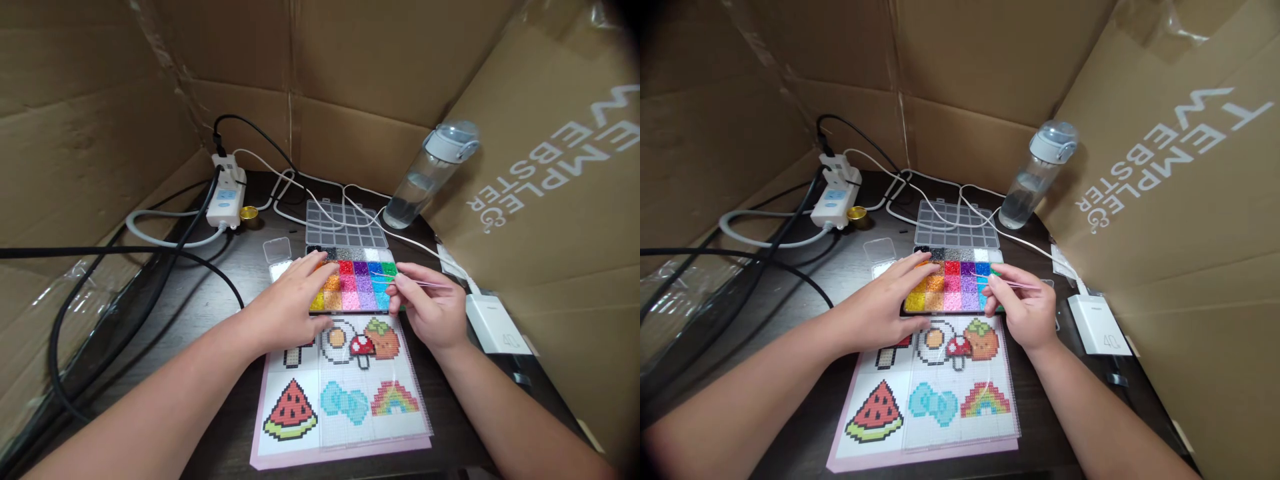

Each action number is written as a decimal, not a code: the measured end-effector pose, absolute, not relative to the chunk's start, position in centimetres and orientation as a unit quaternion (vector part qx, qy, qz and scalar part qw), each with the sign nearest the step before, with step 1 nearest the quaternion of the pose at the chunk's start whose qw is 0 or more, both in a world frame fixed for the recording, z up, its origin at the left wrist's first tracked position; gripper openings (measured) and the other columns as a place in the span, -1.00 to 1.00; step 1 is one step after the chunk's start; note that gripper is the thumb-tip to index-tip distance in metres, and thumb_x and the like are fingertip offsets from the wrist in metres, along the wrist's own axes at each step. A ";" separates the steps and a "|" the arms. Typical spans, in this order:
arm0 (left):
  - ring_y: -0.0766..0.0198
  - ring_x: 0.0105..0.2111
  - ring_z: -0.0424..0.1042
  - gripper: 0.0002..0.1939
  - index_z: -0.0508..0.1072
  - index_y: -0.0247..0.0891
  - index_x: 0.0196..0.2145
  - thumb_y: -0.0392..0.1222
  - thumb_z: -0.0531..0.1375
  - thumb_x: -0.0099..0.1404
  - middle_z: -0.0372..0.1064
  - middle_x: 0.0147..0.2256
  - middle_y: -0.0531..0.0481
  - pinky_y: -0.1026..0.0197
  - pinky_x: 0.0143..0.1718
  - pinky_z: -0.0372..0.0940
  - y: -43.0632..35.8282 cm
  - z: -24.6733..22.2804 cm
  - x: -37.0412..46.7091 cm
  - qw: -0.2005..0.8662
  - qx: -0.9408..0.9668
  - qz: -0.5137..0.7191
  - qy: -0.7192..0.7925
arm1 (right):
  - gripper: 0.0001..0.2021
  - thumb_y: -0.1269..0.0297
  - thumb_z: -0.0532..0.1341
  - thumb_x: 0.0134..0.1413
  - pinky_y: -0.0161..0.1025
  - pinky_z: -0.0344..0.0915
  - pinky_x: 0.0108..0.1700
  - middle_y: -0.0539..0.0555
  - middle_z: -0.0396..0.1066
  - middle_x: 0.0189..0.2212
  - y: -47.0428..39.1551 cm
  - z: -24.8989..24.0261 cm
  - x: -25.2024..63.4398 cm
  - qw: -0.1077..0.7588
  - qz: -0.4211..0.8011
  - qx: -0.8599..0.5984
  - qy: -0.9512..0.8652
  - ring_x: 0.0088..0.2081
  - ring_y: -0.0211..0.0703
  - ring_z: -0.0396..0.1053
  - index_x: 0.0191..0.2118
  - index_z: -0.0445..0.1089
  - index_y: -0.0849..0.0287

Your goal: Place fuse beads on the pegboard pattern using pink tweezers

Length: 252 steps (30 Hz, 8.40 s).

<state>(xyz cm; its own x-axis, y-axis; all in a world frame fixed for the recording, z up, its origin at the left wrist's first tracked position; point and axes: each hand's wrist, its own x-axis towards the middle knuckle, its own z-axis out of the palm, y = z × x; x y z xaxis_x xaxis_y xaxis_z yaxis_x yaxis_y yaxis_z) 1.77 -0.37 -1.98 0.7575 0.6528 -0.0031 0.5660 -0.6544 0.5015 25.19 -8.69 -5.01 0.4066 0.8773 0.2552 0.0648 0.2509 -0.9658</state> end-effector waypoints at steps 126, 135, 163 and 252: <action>-0.17 0.37 0.00 -0.25 0.19 -0.28 0.29 -0.05 0.28 0.20 -0.01 0.37 -0.33 -0.18 0.32 0.06 -0.5 -2.8 1.6 0.222 0.910 0.146 0.317 | -0.93 0.38 0.43 -0.09 -0.30 0.42 -0.66 -0.01 0.46 -0.68 -6.7 -3.3 25.3 0.629 0.254 -0.554 -0.484 -0.70 -0.22 0.40 -0.45 0.55 0.22; -0.16 0.36 0.03 -0.29 0.23 -0.29 0.27 -0.06 0.26 0.21 0.04 0.35 -0.32 -0.15 0.32 0.07 -0.5 -2.7 1.5 0.215 0.913 0.153 0.311 | -0.92 0.38 0.43 -0.07 -0.35 0.42 -0.64 -0.02 0.47 -0.68 -6.0 -1.7 23.6 0.594 0.166 -0.588 -0.523 -0.69 -0.21 0.44 -0.39 0.54 0.19; -0.14 0.36 0.02 -0.25 0.20 -0.36 0.30 -0.06 0.30 0.23 0.00 0.36 -0.35 -0.11 0.35 0.04 -0.5 -3.0 1.8 0.223 0.915 0.141 0.306 | -0.68 0.27 0.44 -0.04 -0.26 0.52 -0.54 -0.01 0.56 -0.47 -6.3 -4.1 24.5 0.607 0.239 -0.588 -0.477 -0.60 -0.26 0.47 -0.10 0.54 0.15; -0.15 0.38 -0.01 -0.30 0.22 -0.29 0.28 -0.01 0.25 0.26 -0.02 0.38 -0.33 -0.19 0.32 0.08 -0.6 -2.5 1.6 0.224 0.912 0.120 0.322 | -0.91 0.30 0.34 0.06 -0.06 0.57 -0.11 0.09 0.65 -0.33 -5.0 -5.4 23.9 0.491 0.182 -0.597 -0.608 -0.26 -0.03 0.61 -0.36 0.65 0.07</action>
